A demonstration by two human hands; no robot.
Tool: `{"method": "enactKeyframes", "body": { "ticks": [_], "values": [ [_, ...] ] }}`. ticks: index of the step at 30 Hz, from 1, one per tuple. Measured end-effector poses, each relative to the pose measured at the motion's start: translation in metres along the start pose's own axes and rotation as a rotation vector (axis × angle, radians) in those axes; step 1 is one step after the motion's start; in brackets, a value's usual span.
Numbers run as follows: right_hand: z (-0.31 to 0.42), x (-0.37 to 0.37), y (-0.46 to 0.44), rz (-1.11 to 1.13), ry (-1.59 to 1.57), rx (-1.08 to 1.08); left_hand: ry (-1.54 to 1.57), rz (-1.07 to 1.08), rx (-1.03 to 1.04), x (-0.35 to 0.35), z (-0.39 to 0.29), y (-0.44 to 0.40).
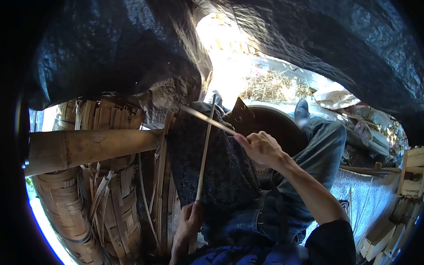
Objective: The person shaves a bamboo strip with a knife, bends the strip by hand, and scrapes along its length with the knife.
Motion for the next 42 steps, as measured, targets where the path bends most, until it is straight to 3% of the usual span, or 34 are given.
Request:
{"method": "enactKeyframes", "body": {
  "ticks": [1, 2, 4, 5, 6, 8, 9, 10, 12, 13, 14, 15, 16, 18, 20, 21, 27, 30, 33, 36, 42],
  "values": [
    [0.012, -0.007, -0.002, 0.138, -0.049, 0.252, -0.009, 0.010, -0.003, 0.000, 0.002, -0.001],
    [0.009, -0.001, 0.000, 0.136, -0.053, 0.261, -0.027, -0.012, 0.007, -0.002, 0.004, -0.001],
    [0.018, 0.006, -0.003, -0.085, 0.127, -0.027, -0.049, -0.033, 0.013, -0.003, 0.006, 0.000],
    [0.003, 0.027, -0.006, 0.194, 0.284, 0.036, -0.107, -0.071, 0.030, -0.004, 0.004, 0.004],
    [-0.004, 0.029, -0.004, 0.200, 0.281, 0.036, -0.163, -0.111, 0.046, -0.005, 0.001, 0.009],
    [0.030, 0.027, 0.008, -0.012, 0.732, -0.511, -0.187, -0.129, 0.023, -0.005, -0.003, 0.019],
    [0.022, 0.034, 0.002, 0.153, 0.636, -0.463, -0.214, -0.148, 0.014, -0.005, -0.006, 0.022],
    [0.017, 0.038, -0.003, 0.156, 0.636, -0.461, -0.214, -0.145, 0.013, -0.003, -0.003, 0.029],
    [0.007, 0.044, -0.021, 0.021, 0.651, -0.411, -0.447, -0.224, 0.276, -0.001, -0.010, 0.049],
    [0.008, 0.041, -0.032, -0.089, 0.686, -0.375, -0.451, -0.223, 0.277, -0.004, -0.005, 0.055],
    [0.021, 0.032, -0.045, -0.092, 0.686, -0.374, -0.284, -0.149, 0.149, -0.005, 0.010, 0.057],
    [0.017, 0.019, -0.064, 0.079, 0.359, -0.066, -0.113, -0.078, 0.020, -0.003, 0.022, 0.058],
    [0.008, 0.021, -0.069, 0.245, 0.025, 0.234, -0.107, -0.086, 0.021, -0.003, 0.020, 0.057],
    [0.006, 0.021, -0.072, 0.162, -0.125, 0.223, 0.067, -0.070, -0.149, 0.000, 0.025, 0.053],
    [0.001, 0.014, -0.062, 0.225, -0.398, 0.458, 0.092, -0.043, -0.159, -0.001, 0.024, 0.045],
    [0.005, 0.004, -0.054, 0.277, -0.359, 0.521, 0.107, -0.004, -0.169, 0.001, 0.025, 0.040],
    [0.022, -0.016, 0.012, 0.380, -0.151, 0.317, 0.510, 0.250, -0.026, 0.007, 0.002, -0.012],
    [0.043, -0.011, 0.043, 0.349, -0.303, 0.365, 0.733, 0.322, -0.079, 0.008, 0.007, -0.029],
    [0.053, 0.006, 0.053, 0.158, -0.202, 0.190, 0.681, 0.277, -0.060, 0.005, 0.001, -0.027],
    [0.069, 0.009, 0.055, 0.263, -0.229, 0.231, 0.628, 0.234, -0.014, 0.003, 0.000, -0.026],
    [0.086, 0.011, 0.065, 0.293, -0.214, 0.071, 0.594, 0.199, -0.002, 0.008, 0.005, -0.018]
  ]
}}
Point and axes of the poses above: each hand's wrist, its own y-axis away from the middle knuckle, its own x-axis out of the palm, z = x × y, the point moved 7 cm from there along -y, towards the middle knuckle, and after that the axes turned 4 degrees about -y, right-handed, at the moved point
